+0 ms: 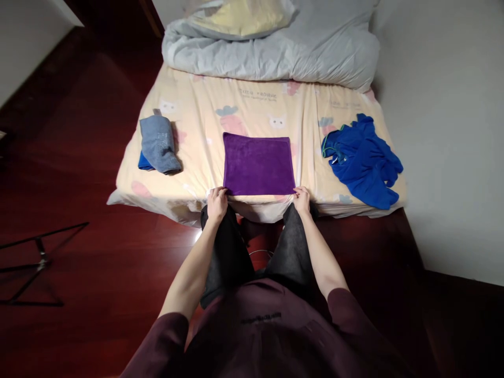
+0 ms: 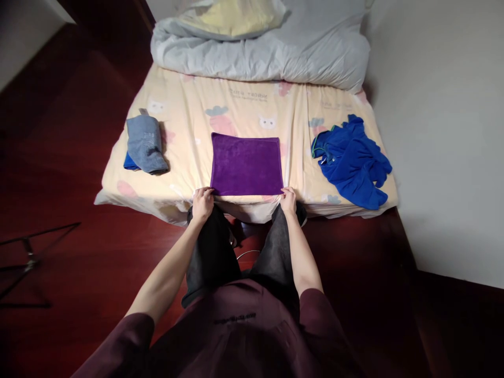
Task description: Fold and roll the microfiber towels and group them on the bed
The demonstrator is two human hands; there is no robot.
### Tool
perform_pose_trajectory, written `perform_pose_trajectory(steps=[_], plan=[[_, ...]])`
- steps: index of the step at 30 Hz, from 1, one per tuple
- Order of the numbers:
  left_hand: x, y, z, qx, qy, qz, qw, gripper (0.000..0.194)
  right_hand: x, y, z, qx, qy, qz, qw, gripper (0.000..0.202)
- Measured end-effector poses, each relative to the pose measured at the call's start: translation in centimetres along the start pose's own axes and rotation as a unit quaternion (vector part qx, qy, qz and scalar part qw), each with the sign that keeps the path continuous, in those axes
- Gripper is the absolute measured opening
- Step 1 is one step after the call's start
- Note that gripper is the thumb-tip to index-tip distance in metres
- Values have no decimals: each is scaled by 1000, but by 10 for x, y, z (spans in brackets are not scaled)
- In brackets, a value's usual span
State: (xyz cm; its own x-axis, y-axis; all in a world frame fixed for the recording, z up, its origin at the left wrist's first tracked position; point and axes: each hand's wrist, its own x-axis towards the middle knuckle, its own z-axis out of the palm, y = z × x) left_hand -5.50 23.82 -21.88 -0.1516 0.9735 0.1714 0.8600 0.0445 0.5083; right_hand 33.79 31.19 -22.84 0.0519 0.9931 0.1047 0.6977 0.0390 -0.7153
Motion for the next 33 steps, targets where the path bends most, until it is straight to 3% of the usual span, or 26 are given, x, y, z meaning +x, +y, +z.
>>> perform_pose_trajectory(steps=[5,11,18,26,33], plan=[[8,-8,14,-68,-1,68,995,46,3,6,5,10,47,-17,999,31],[13,-17,25,-98,7,40,994,44,3,7,3,28,62,-48,997,30],[5,-19,14,-131,77,22,988,38,-9,-3,-5,65,98,-54,992,26],[-3,-11,4,-193,170,-15,966,25,-25,-11,-18,139,121,-108,977,19],[19,-12,10,-293,154,-55,942,33,-9,-3,-10,237,73,-61,967,27]])
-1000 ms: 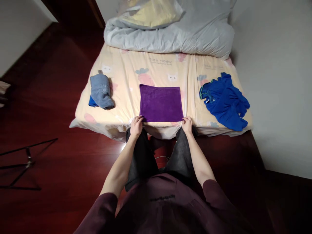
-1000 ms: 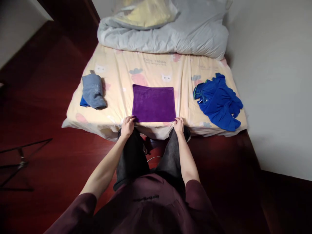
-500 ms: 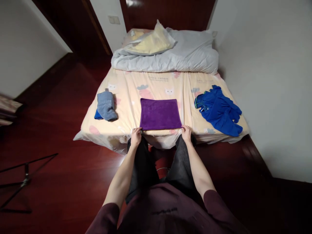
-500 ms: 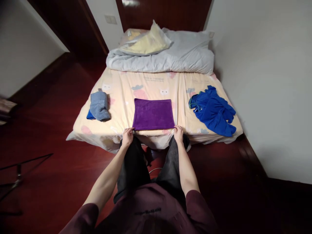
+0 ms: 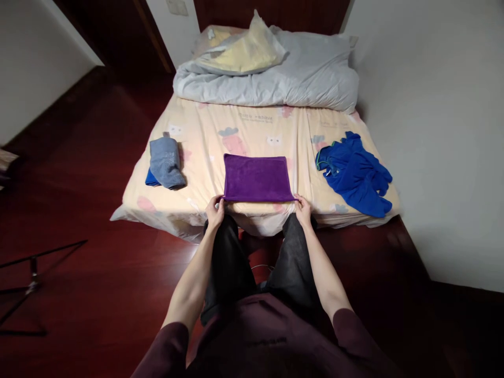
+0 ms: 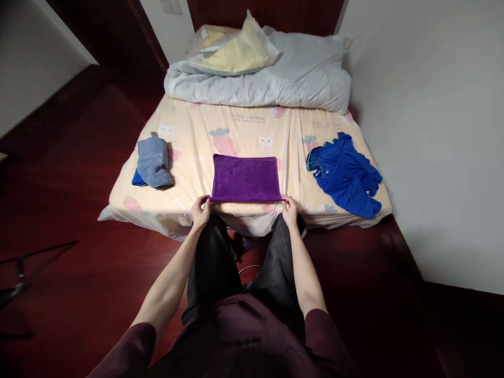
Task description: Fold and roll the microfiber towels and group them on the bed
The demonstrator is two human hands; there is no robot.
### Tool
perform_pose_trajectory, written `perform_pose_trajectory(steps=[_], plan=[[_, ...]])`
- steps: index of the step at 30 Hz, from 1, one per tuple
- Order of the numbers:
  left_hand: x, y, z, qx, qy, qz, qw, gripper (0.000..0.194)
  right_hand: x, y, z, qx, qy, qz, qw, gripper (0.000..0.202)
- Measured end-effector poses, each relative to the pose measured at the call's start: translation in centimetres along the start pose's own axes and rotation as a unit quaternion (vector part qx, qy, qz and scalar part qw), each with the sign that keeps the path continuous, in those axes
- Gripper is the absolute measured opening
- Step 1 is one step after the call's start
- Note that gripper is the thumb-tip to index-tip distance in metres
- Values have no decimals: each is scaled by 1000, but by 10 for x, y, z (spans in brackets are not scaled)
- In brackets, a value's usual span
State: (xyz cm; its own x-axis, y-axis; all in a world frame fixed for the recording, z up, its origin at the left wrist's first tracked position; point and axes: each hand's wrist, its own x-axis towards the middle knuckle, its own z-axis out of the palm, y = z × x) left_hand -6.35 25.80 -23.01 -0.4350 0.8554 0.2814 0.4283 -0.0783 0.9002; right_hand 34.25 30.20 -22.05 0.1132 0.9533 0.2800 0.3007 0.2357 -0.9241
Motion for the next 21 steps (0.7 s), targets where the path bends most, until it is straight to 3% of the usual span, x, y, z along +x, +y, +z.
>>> perform_pose_trajectory(steps=[7,13,17,21], plan=[[14,-17,8,-25,-29,-63,997,38,13,14,11,3,14,52,999,37],[17,-36,8,-85,-102,-92,987,43,18,15,20,-15,56,65,996,38],[18,-41,6,-59,-97,-93,989,42,19,13,19,-12,8,86,996,31],[18,-39,4,-32,-87,-71,993,41,20,9,13,-32,-52,88,994,42]])
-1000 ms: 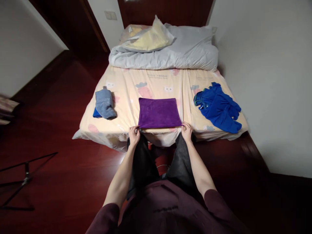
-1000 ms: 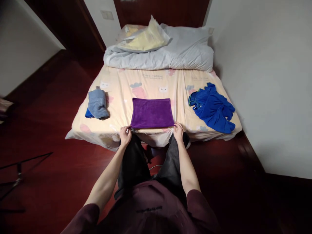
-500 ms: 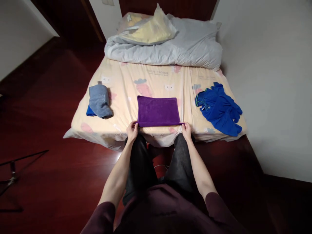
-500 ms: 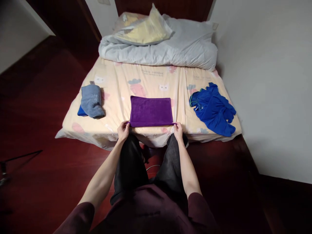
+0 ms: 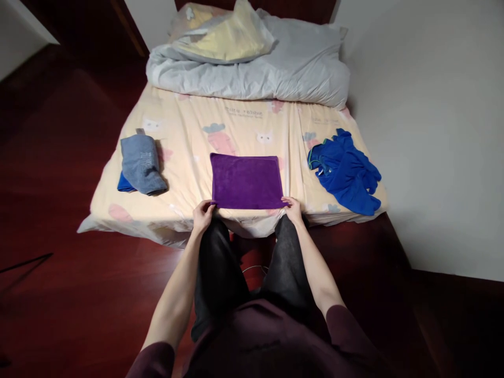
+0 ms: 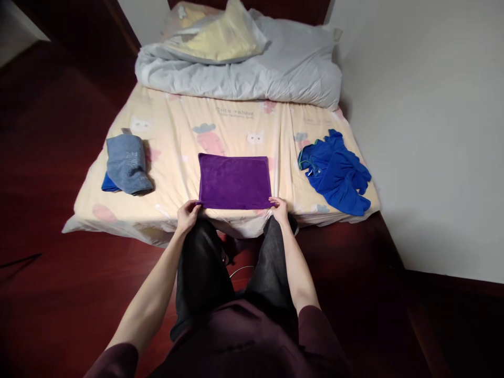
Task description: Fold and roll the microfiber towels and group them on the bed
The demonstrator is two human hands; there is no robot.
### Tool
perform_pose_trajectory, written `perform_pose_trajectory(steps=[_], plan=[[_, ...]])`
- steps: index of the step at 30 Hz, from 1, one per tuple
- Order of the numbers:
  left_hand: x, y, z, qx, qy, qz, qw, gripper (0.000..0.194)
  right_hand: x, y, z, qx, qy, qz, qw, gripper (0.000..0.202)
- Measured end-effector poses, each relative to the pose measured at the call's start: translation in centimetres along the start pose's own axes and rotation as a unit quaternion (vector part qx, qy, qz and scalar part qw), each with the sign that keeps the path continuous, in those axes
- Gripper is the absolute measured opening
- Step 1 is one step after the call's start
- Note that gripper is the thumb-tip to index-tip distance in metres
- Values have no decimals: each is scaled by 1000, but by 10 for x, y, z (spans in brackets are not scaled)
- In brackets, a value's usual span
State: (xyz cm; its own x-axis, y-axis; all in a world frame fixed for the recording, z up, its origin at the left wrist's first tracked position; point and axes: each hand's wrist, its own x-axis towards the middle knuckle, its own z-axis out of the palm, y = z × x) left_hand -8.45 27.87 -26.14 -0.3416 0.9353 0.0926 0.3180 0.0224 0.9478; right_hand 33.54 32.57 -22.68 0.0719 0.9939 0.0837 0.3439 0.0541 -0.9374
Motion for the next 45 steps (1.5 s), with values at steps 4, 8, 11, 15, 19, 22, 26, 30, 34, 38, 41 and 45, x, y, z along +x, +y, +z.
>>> perform_pose_trajectory(steps=[4,8,11,15,19,22,26,30,34,38,41,45], plan=[[0,3,1,1,-11,21,1000,42,-2,-8,-2,-27,-33,-35,998,41],[-2,5,5,1,14,22,1000,42,-6,-15,0,-6,-59,-46,997,43],[-6,9,8,-1,50,25,998,40,-7,-15,2,18,-69,-45,996,40],[-14,17,5,13,90,19,996,38,-7,-12,3,20,-33,-36,999,26],[-23,20,-4,44,117,11,992,35,-6,-8,4,9,-9,-6,1000,26],[-27,20,-9,61,128,5,990,35,-8,-6,5,7,-17,3,1000,41],[-27,19,-12,76,114,-2,991,35,-11,-5,7,-30,-26,-11,999,51],[-23,18,-13,83,87,1,993,32,-14,-5,9,-63,-33,-35,997,52],[-18,13,-14,94,79,-8,992,29,-13,-4,9,-77,-21,-36,996,53],[-13,7,-13,98,75,-14,992,25,-9,0,12,-93,3,-31,995,49],[-10,5,-12,100,80,-20,992,24,-6,4,15,-104,18,-11,994,42],[-10,4,-10,104,82,-24,991,23,-3,7,17,-110,20,12,994,35]])
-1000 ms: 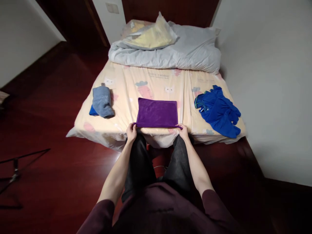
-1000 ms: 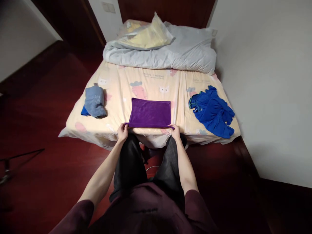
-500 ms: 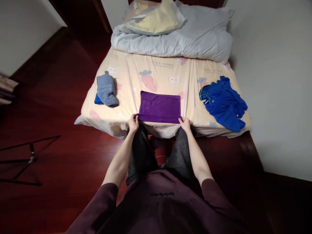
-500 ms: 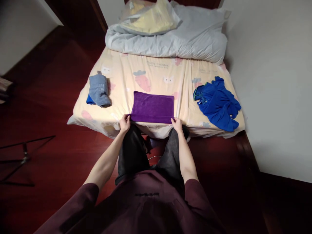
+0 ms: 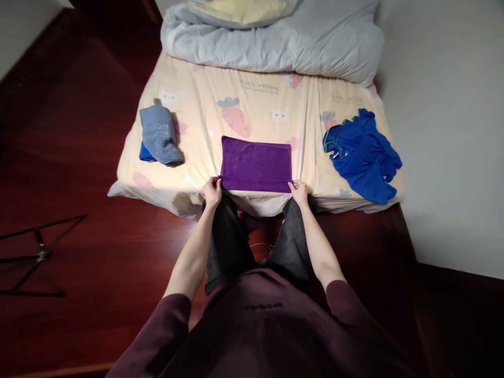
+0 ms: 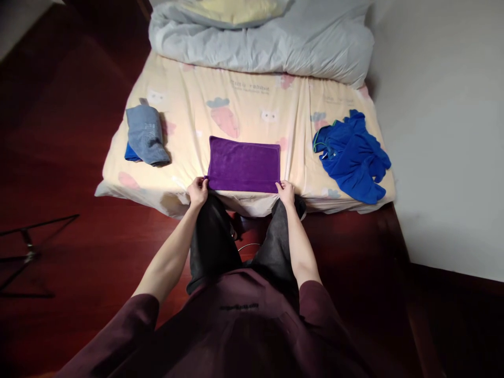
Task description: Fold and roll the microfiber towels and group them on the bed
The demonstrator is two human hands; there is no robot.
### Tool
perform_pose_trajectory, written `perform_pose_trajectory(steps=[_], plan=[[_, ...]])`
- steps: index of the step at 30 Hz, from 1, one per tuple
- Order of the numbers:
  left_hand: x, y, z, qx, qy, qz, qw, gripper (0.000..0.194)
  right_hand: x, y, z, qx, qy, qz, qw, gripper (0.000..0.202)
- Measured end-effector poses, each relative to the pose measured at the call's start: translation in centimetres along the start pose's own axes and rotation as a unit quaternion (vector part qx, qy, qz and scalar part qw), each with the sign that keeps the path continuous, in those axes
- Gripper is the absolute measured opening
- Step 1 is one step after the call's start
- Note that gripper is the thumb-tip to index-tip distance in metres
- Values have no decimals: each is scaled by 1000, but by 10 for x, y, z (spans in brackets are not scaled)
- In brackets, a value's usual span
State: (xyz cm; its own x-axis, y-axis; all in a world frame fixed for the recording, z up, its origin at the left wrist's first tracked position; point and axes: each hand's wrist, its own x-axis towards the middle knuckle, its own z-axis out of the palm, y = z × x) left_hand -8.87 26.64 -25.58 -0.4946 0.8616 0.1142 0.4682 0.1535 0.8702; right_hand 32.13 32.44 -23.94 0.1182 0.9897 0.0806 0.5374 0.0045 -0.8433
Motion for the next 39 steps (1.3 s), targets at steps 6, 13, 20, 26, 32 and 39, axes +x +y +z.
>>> perform_pose_trajectory(steps=[6,13,20,26,32,39], plan=[[-3,1,1,-1,10,-7,1000,24,0,3,1,-8,9,1,1000,30],[-10,12,-2,7,20,2,1000,27,-2,-3,1,-21,24,8,999,25],[-31,32,-12,52,-34,177,982,36,-18,-25,-9,-71,50,-117,989,29],[-27,31,-9,145,-130,161,968,53,-27,-31,-5,-131,-65,-198,969,29],[-20,29,-8,203,-182,135,953,72,-21,-25,-3,-133,-107,-183,968,45],[-19,26,-9,211,-194,147,947,80,-17,-22,-3,-91,-101,-127,983,55]])
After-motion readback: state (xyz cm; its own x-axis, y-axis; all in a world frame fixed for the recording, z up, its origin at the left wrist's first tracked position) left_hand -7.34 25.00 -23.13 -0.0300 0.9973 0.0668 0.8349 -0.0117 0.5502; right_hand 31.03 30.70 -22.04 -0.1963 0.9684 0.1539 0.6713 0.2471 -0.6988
